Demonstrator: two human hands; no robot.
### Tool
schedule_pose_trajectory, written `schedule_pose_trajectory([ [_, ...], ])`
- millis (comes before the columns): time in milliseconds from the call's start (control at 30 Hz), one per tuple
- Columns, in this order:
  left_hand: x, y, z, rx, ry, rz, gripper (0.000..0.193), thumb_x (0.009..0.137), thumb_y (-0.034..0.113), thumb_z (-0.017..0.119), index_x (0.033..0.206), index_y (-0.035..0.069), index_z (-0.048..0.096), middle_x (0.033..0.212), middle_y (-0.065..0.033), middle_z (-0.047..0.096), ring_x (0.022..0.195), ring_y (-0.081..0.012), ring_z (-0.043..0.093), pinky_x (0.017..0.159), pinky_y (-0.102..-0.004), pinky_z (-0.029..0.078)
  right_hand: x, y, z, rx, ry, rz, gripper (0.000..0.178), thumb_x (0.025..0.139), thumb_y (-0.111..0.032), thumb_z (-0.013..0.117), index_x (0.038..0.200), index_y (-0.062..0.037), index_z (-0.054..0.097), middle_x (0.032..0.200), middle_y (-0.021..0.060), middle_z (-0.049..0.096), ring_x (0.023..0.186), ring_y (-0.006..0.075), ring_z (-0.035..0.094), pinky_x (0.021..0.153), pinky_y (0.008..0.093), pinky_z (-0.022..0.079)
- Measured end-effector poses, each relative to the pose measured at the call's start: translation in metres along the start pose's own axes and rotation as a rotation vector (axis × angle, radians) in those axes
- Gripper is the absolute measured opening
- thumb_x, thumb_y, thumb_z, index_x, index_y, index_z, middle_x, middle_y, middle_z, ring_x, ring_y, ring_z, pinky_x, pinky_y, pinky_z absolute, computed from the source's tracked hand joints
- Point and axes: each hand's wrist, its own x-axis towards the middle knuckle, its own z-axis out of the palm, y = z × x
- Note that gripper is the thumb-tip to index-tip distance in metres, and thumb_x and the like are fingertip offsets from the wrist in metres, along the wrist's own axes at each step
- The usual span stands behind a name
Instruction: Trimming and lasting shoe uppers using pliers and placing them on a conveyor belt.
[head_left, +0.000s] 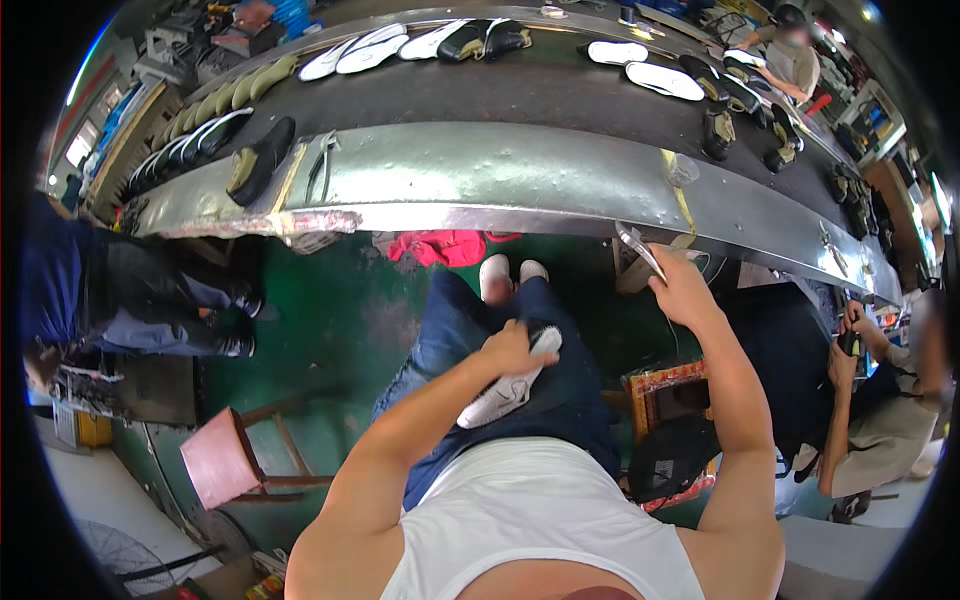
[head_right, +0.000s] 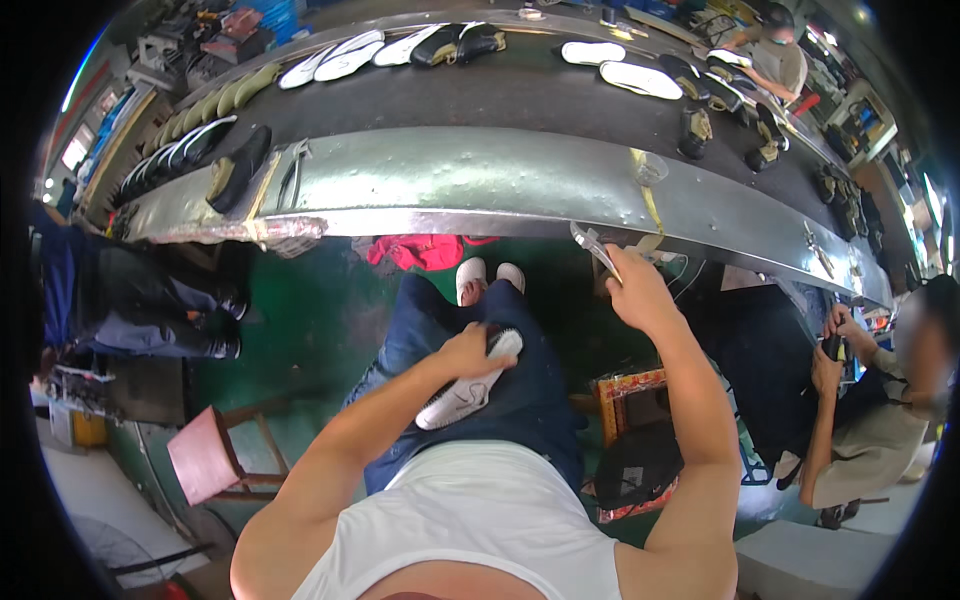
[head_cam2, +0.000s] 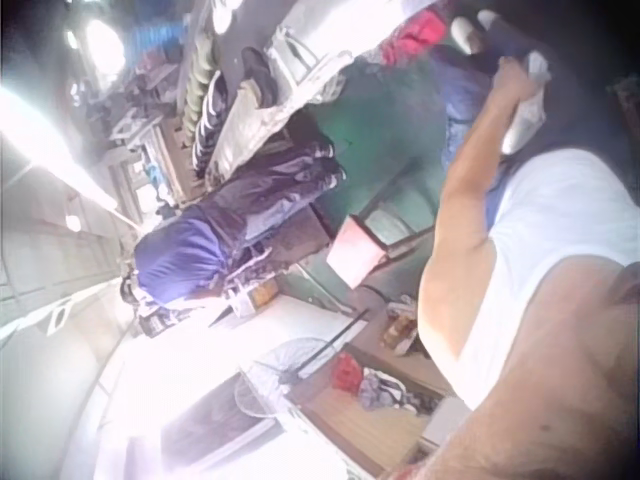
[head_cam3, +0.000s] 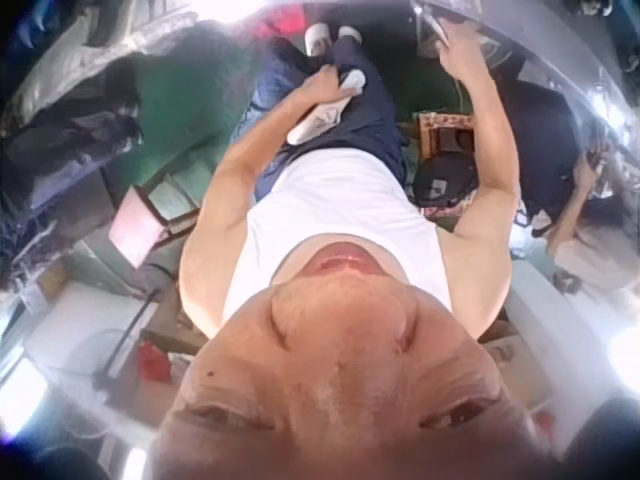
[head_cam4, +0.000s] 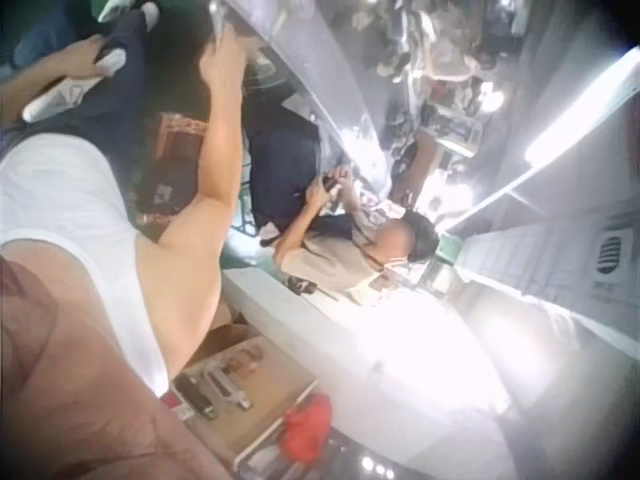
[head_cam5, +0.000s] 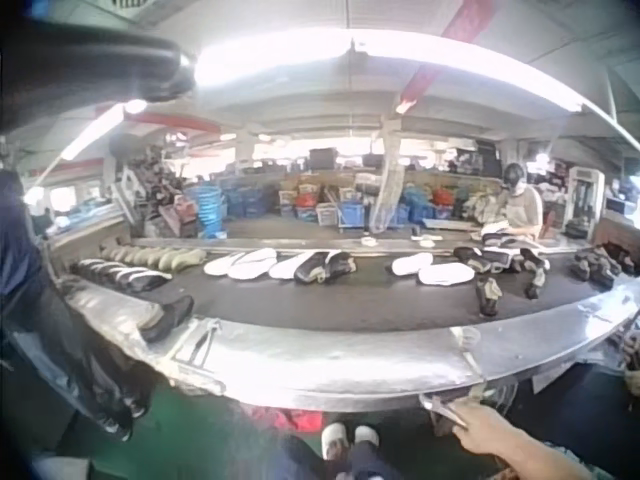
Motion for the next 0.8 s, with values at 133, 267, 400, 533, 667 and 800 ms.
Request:
schedule_pose_trajectory([
  [133,0.044,-0.029,-0.007,-0.595,-0.091,0.032,0.085,0.082,0.045,0.076,0.139,-0.009,0.044,0.142,-0.0260,0.047,0.122,-0.0331,0.056,0.100,-0.0382,0.047,-0.063,-0.029,0.027,1.257,-0.321,0.642,0.022,0.096,-0.022,0.061,0.105,-0.0027,0.058,0.083,0.0061,0.064,0.078,0.0139,0.063,0.070,0.0311,0.052],
  [267,0.008,-0.023,-0.015,-1.303,0.282,0.302,0.085,0.084,0.010,0.077,0.152,0.001,0.027,0.143,-0.0150,0.048,0.129,-0.0224,0.048,0.107,-0.0341,0.040,-0.117,-0.059,0.072,1.307,-0.499,0.689,0.022,0.097,-0.025,0.058,0.098,-0.0023,0.058,0.084,0.0060,0.065,0.070,0.0129,0.062,0.065,0.0287,0.051],
  [400,-0.030,-0.025,-0.038,-1.176,0.178,0.377,0.075,0.089,0.006,0.072,0.152,0.013,0.030,0.128,-0.0038,0.053,0.115,-0.0132,0.052,0.101,-0.0304,0.042,-0.112,-0.104,0.056,1.203,-0.604,0.392,0.030,0.098,-0.022,0.058,0.115,0.0024,0.059,0.085,0.0061,0.068,0.074,0.0129,0.063,0.067,0.0278,0.051],
  [533,-0.054,-0.030,-0.043,-1.111,0.252,0.320,0.056,0.094,0.016,0.069,0.141,0.011,0.039,0.128,-0.0054,0.052,0.118,-0.0149,0.049,0.103,-0.0306,0.040,-0.097,-0.132,0.047,1.284,-0.593,0.236,0.030,0.097,-0.022,0.057,0.115,0.0029,0.059,0.088,0.0070,0.070,0.079,0.0135,0.065,0.073,0.0282,0.051],
  [667,-0.062,-0.041,-0.042,-1.121,0.247,0.344,0.067,0.093,0.016,0.069,0.149,0.011,0.033,0.128,-0.0053,0.052,0.118,-0.0154,0.050,0.104,-0.0311,0.039,-0.088,-0.128,0.063,1.156,-0.616,0.188,0.029,0.096,-0.023,0.059,0.110,0.0027,0.061,0.087,0.0096,0.070,0.080,0.0148,0.066,0.074,0.0289,0.051],
  [800,-0.052,-0.055,-0.021,-1.198,0.197,0.216,0.092,0.089,0.021,0.073,0.153,-0.006,0.012,0.148,-0.0180,0.038,0.135,-0.0241,0.039,0.113,-0.0349,0.031,-0.083,-0.120,0.082,1.188,-0.418,0.219,0.027,0.096,-0.022,0.059,0.109,0.0012,0.061,0.082,0.0068,0.067,0.072,0.0147,0.064,0.068,0.0307,0.051],
])
